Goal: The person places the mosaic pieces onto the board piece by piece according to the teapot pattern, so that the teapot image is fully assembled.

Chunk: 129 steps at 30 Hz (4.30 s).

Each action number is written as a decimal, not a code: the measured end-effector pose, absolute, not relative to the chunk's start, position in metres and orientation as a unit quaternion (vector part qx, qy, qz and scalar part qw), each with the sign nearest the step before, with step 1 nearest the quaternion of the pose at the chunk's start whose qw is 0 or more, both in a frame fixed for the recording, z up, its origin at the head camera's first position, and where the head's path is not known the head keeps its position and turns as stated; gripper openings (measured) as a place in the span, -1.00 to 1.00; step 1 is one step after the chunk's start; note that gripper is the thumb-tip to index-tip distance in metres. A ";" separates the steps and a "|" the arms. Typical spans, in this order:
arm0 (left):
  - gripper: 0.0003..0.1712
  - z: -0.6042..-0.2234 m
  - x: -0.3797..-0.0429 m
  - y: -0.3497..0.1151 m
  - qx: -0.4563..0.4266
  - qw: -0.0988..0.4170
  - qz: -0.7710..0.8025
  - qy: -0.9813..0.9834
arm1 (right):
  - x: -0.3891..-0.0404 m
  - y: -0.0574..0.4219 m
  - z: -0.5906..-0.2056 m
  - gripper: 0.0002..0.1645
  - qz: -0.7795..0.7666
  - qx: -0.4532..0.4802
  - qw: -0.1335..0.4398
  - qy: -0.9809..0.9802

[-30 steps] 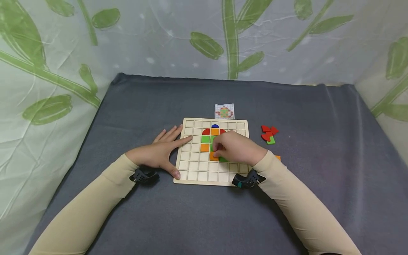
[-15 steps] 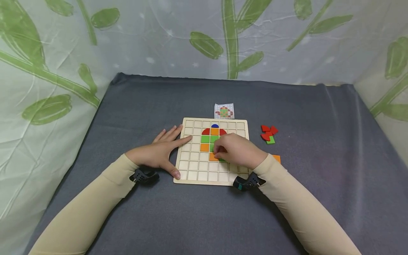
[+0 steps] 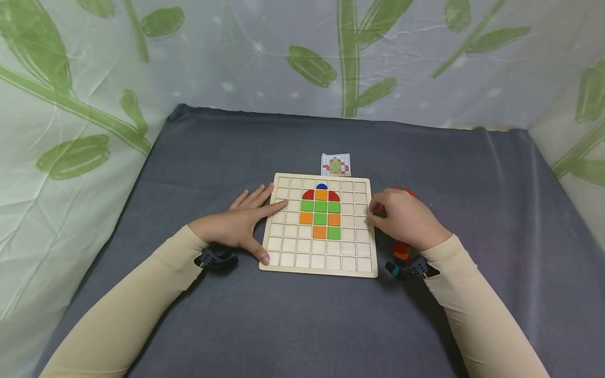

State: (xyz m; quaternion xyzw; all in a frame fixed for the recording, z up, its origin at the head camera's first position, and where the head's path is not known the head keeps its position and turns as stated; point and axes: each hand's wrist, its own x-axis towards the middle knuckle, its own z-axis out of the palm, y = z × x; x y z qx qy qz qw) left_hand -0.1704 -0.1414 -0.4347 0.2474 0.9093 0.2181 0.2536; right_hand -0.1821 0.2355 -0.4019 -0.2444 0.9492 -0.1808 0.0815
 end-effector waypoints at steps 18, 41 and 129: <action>0.63 -0.436 -0.171 -0.142 0.247 0.252 0.218 0.910 | -0.200 0.282 -0.400 -0.64 -0.119 -0.149 0.121 0.974; 0.62 -0.437 -0.171 -0.142 0.248 0.248 0.217 0.911 | -0.198 0.279 -0.390 -0.63 -0.126 -0.128 0.127 0.976; 0.62 -0.440 -0.172 -0.146 0.250 0.249 0.223 0.909 | -0.161 0.201 -0.397 -0.80 -0.170 -0.363 0.083 0.913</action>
